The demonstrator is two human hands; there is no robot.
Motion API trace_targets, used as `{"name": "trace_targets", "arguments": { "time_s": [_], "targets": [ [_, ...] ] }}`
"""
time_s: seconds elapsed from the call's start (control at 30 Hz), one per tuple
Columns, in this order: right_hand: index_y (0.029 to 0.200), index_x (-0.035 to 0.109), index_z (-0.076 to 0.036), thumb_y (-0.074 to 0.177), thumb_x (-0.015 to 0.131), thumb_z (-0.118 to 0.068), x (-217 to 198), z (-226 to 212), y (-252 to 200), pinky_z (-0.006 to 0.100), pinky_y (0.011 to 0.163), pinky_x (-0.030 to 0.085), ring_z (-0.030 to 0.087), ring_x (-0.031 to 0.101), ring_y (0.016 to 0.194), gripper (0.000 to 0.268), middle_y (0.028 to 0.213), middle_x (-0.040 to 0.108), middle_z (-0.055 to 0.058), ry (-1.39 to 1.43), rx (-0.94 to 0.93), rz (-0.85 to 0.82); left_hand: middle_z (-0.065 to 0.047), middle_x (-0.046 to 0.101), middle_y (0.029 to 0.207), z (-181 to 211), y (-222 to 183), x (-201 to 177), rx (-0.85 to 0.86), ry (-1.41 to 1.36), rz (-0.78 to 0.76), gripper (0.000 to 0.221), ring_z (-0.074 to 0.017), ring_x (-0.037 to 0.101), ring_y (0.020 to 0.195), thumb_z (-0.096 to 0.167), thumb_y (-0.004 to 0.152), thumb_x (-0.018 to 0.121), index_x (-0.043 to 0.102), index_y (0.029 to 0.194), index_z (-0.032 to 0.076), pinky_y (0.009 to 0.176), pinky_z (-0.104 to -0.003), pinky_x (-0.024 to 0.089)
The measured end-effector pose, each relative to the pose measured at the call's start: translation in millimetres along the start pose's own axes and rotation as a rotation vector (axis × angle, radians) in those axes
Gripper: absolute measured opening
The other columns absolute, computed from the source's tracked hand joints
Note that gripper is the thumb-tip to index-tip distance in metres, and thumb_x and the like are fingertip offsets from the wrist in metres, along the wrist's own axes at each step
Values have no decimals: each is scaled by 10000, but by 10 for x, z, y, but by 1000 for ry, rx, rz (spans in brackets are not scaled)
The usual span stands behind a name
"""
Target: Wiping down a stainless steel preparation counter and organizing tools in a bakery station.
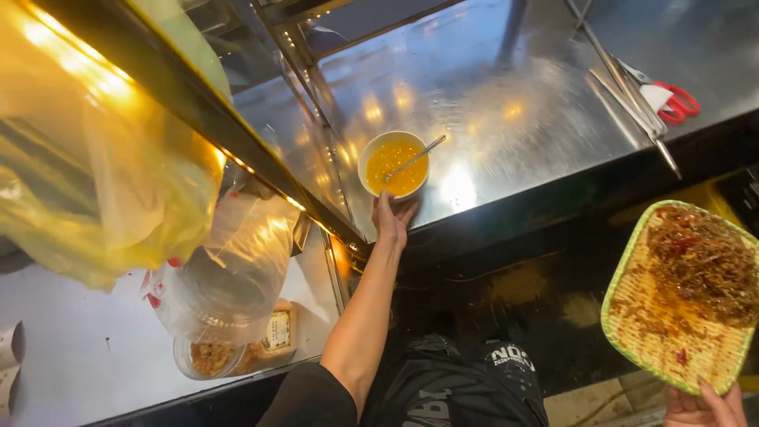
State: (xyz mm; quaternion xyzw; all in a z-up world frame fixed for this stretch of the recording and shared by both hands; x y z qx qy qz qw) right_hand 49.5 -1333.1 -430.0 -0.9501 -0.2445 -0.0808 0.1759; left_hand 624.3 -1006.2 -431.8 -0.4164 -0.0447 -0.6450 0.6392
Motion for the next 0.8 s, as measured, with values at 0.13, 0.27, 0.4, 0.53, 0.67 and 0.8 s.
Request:
{"name": "trace_targets", "arguments": {
  "time_s": [0.13, 0.27, 0.4, 0.53, 0.67, 0.8],
  "targets": [
    [1696, 264, -164, 1111, 419, -129, -1281, 757, 1536, 370, 1011, 496, 240, 560, 1406, 606, 1638, 477, 122, 143, 52, -202, -245, 659, 1161, 122, 713, -152, 78, -26, 144, 393, -421, 723, 994, 299, 903, 587, 484, 1211, 79, 873, -476, 634],
    [1723, 284, -244, 1113, 465, -222, -1732, 854, 2874, 388, 969, 529, 226, 580, 1371, 636, 1675, 515, 68, 150, 263, -308, -266, 701, 1126, 147, 1145, -184, 88, -65, 97, 522, -386, 740, 980, 382, 901, 565, 514, 1278, 25, 835, -405, 621],
    [1682, 331, -272, 1051, 418, -200, -981, 62, 3020, 405, 921, 502, 235, 573, 1274, 641, 1535, 528, 97, -190, 260, -200, -239, 694, 1125, 158, 1311, -219, 149, -105, 132, 583, -353, 728, 1012, 410, 901, 570, 514, 1315, 3, 870, -398, 610],
    [1626, 395, -109, 1127, 442, -122, -138, -699, 2938, 378, 969, 486, 279, 589, 1241, 502, 1461, 576, 172, 3, -11, -173, -281, 624, 1206, 232, 1176, -180, 176, -172, 227, 597, -395, 709, 1067, 364, 869, 581, 430, 1347, 40, 938, -422, 606],
    [1567, 430, -40, 1082, 431, -17, 323, -878, 3077, 371, 1003, 538, 240, 666, 1217, 485, 1416, 634, 135, 262, 7, -268, -332, 615, 1207, 298, 1114, -247, 127, -136, 235, 609, -388, 691, 1059, 424, 882, 565, 415, 1339, 49, 941, -396, 588],
    [1540, 476, -47, 1105, 438, -32, 914, -1223, 3235, 332, 957, 523, 161, 666, 1100, 437, 1323, 662, 83, 226, 35, -207, -241, 621, 1266, 381, 1073, -184, 128, -170, 178, 670, -380, 665, 1147, 376, 847, 595, 484, 1368, -30, 1011, -410, 567]
  ]
}}
Point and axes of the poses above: each hand's wrist, its own y-axis towards the middle knuckle, its own x-axis out of the palm, z = x × y, the point moved 5 cm from there along y, towards the middle knuckle
